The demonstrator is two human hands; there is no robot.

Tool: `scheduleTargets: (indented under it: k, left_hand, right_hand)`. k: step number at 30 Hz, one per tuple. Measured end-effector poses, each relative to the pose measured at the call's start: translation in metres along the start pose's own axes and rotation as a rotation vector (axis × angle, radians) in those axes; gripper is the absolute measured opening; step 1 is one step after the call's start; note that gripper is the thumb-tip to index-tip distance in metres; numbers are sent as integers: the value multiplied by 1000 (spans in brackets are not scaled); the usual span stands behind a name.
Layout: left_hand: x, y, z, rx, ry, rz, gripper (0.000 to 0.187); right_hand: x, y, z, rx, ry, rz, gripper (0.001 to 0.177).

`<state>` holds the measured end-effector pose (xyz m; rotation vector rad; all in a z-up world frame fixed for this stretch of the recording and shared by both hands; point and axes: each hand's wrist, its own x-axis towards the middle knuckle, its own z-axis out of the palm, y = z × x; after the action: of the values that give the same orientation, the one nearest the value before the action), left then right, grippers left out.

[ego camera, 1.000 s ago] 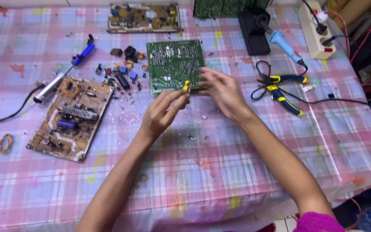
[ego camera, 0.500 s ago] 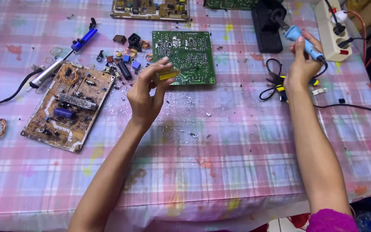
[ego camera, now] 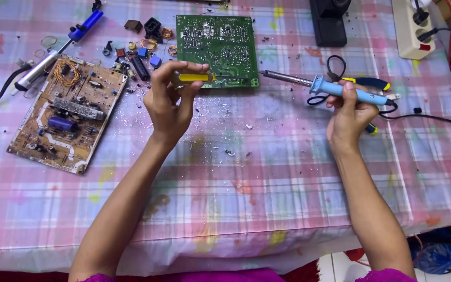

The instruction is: Soldering and desoldering components on a circuit board using a soldering iron and a screwdriver.

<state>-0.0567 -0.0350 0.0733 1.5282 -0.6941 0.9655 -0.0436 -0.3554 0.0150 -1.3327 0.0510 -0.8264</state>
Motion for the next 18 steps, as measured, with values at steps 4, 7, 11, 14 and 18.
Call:
scheduleTargets:
  k: [4,7,11,14,18]
  left_hand:
    - [3,1,-1,-14,-18,16,24]
    - [4,2,-2,-12,-24,18,25]
    - [5,6,-2,-9,-43,28,25]
    - [4,6,0,-29,-49,26,23]
    - [6,9,1,-23,-93,74,21]
  right_hand:
    - [2,6,-4,8,10,76,17]
    - [3,9,-5,18,6,112,16]
    - [1,3,-1,14,12,148,14]
    - [1,1,1,9,6,151,14]
    - [1,3,-1,16,-18,141,13]
